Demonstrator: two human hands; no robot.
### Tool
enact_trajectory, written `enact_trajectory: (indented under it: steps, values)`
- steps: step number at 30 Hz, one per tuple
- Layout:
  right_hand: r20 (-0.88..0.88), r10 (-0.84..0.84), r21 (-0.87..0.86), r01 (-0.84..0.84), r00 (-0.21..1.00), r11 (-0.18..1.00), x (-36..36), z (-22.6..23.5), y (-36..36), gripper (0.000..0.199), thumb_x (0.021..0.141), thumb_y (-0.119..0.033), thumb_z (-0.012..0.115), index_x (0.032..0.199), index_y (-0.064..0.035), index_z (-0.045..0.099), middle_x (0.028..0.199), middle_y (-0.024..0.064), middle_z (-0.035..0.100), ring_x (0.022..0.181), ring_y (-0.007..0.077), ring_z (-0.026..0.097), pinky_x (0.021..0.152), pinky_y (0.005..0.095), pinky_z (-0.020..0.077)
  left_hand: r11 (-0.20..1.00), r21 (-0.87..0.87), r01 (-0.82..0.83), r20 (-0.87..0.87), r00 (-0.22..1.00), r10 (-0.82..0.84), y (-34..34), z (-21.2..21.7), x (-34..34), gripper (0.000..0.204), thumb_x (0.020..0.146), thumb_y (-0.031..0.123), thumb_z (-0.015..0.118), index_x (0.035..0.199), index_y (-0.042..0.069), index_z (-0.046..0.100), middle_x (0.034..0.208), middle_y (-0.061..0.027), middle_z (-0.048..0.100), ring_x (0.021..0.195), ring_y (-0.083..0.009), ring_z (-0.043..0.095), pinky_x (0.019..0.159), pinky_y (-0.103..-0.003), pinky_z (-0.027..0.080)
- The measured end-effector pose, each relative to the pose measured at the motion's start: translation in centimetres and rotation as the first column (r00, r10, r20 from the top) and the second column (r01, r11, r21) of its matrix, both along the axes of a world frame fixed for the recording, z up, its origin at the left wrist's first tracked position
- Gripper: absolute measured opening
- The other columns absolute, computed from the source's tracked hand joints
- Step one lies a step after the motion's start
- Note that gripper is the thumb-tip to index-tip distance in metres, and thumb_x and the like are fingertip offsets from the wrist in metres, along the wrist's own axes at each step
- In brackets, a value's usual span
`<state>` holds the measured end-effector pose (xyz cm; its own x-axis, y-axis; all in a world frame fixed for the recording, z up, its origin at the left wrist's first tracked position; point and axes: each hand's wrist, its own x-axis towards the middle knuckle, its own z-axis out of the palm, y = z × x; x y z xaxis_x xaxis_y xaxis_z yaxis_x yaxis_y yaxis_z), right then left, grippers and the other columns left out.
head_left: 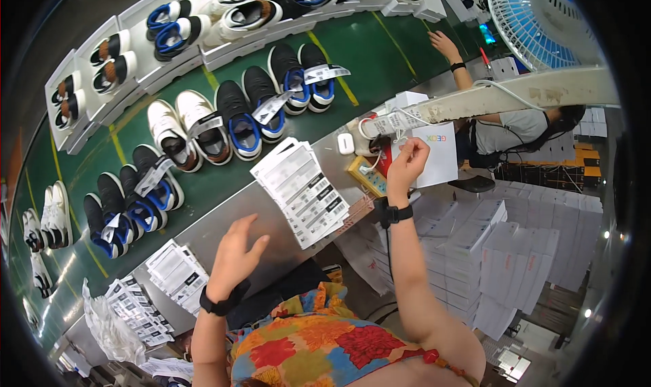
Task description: Checking shoe pairs and organizing barcode labels in a manufacturing environment.
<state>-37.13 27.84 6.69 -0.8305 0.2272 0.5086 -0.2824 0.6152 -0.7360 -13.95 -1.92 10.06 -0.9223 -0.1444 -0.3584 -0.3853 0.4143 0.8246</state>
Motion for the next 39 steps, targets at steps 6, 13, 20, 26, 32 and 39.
enact_trajectory:
  steps: [6,13,20,26,32,39]
  values:
    - [0.462,0.397,-0.540,-0.103,0.793,0.835,4.3,6.4,-3.3,0.012,0.097,-0.013,0.055,0.097,-0.0006,0.056,0.092,0.0037,0.052,0.081,0.0106,0.051,0.074,0.0232,0.0428,0.847,0.532,-0.002,-0.272,0.947,0.174,6.7,3.5,-8.5,0.040,0.089,0.013,0.065,0.125,-0.001,0.056,0.115,-0.0175,0.062,0.093,-0.0203,0.063,0.081,-0.029,0.051]
    - [0.396,0.887,-0.843,-0.291,0.237,0.454,8.8,10.3,-9.8,0.014,0.095,-0.015,0.060,0.094,-0.0018,0.054,0.097,0.0045,0.050,0.083,0.0098,0.046,0.069,0.0230,0.0380,0.736,0.666,-0.124,-0.065,0.973,0.223,4.0,5.1,-5.8,0.025,0.086,0.000,0.065,0.111,-0.003,0.063,0.108,-0.0087,0.062,0.088,-0.0108,0.059,0.075,-0.025,0.049]
    - [-0.264,0.900,-0.899,0.427,-0.348,-0.098,13.9,10.9,-17.6,0.022,0.099,-0.021,0.048,0.102,0.0005,0.048,0.068,0.0053,0.055,0.055,0.0117,0.043,0.051,0.0227,0.0324,0.119,0.937,-0.328,0.189,0.765,0.616,-2.5,4.9,5.3,0.008,0.090,0.008,0.064,0.093,0.001,0.062,0.093,-0.0059,0.063,0.080,-0.0108,0.060,0.068,-0.023,0.049]
    - [-0.232,0.794,-0.961,0.259,-0.562,-0.097,21.0,9.5,-23.5,0.062,0.104,-0.033,0.039,0.150,-0.0005,0.014,0.044,0.0058,0.054,0.030,0.0043,0.035,0.033,0.0176,0.0250,0.440,0.783,-0.439,0.176,0.836,0.520,-5.6,1.5,15.7,0.010,0.090,0.008,0.064,0.091,-0.002,0.064,0.078,-0.0039,0.065,0.068,-0.0090,0.061,0.064,-0.022,0.050]
    - [0.380,0.666,-0.925,-0.253,-0.643,0.283,22.0,1.5,-27.4,0.089,0.091,-0.069,0.027,0.139,0.0055,0.039,0.049,0.0040,0.054,0.031,0.0046,0.037,0.033,0.0169,0.0290,0.570,0.624,-0.534,0.239,0.825,0.512,-8.2,-7.2,20.7,0.018,0.088,0.013,0.065,0.083,-0.004,0.066,0.069,-0.0047,0.064,0.062,-0.0092,0.059,0.058,-0.024,0.048]
    - [0.526,0.667,-0.845,-0.238,-0.527,0.478,23.0,0.0,-27.2,0.101,0.081,-0.082,0.026,0.135,0.0025,0.043,0.089,0.0165,0.068,0.047,0.0172,0.060,0.038,0.0231,0.0441,0.775,-0.093,-0.625,-0.079,0.780,0.621,-15.4,-7.0,30.0,0.018,0.084,0.014,0.063,0.096,0.002,0.070,0.094,-0.0194,0.068,0.078,-0.0312,0.066,0.073,-0.037,0.052]
